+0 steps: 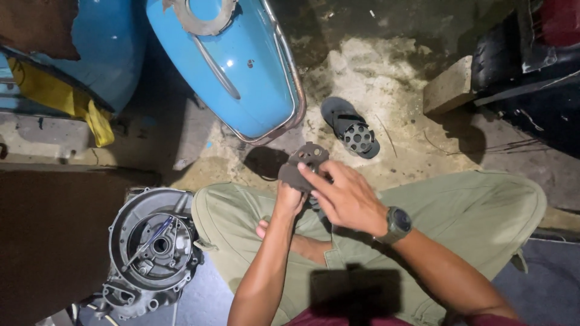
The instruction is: Filing the edges of a metal motorcycle clutch hub using a hand file to remove burrs or smooth the surface.
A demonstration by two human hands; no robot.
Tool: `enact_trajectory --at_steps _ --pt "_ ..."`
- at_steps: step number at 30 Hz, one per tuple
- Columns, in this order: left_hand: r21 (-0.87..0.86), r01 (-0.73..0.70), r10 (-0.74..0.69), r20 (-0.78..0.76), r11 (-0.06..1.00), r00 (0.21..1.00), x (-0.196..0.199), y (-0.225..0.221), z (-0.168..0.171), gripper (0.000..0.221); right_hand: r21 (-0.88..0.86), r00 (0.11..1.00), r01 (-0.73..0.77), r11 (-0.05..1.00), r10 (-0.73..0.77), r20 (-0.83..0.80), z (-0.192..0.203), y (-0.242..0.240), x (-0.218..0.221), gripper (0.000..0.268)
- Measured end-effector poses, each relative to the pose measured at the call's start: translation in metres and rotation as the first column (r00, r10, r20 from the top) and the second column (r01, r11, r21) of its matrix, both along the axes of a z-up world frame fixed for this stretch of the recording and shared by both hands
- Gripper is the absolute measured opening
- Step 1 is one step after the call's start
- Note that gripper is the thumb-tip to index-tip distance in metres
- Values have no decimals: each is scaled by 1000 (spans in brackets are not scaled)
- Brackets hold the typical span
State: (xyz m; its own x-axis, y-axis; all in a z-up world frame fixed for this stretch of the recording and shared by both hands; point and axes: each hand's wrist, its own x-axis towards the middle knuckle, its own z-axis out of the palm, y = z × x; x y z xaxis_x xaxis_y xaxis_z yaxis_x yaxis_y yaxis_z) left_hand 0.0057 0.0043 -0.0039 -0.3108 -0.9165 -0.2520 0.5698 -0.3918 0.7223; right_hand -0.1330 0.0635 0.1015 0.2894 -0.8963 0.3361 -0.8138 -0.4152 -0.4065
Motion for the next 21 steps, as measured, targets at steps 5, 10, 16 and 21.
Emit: enact_trajectory --at_steps 5,10,16,21 --pt "-16 -2 2 -1 1000 1000 -1 -1 0 18 -5 990 143 990 -143 -17 -11 -12 -32 53" --pt "-4 -39 39 -68 999 997 -4 1 -13 20 -17 998 65 998 -65 -19 -30 -2 -9 55" --pt "7 -36 37 -40 999 999 -3 0 3 23 -39 993 112 993 -113 -32 -18 -14 -30 53" --pt "0 16 -16 -96 1000 995 -7 -7 -6 19 -29 998 60 998 -60 -4 -32 -9 -24 54"
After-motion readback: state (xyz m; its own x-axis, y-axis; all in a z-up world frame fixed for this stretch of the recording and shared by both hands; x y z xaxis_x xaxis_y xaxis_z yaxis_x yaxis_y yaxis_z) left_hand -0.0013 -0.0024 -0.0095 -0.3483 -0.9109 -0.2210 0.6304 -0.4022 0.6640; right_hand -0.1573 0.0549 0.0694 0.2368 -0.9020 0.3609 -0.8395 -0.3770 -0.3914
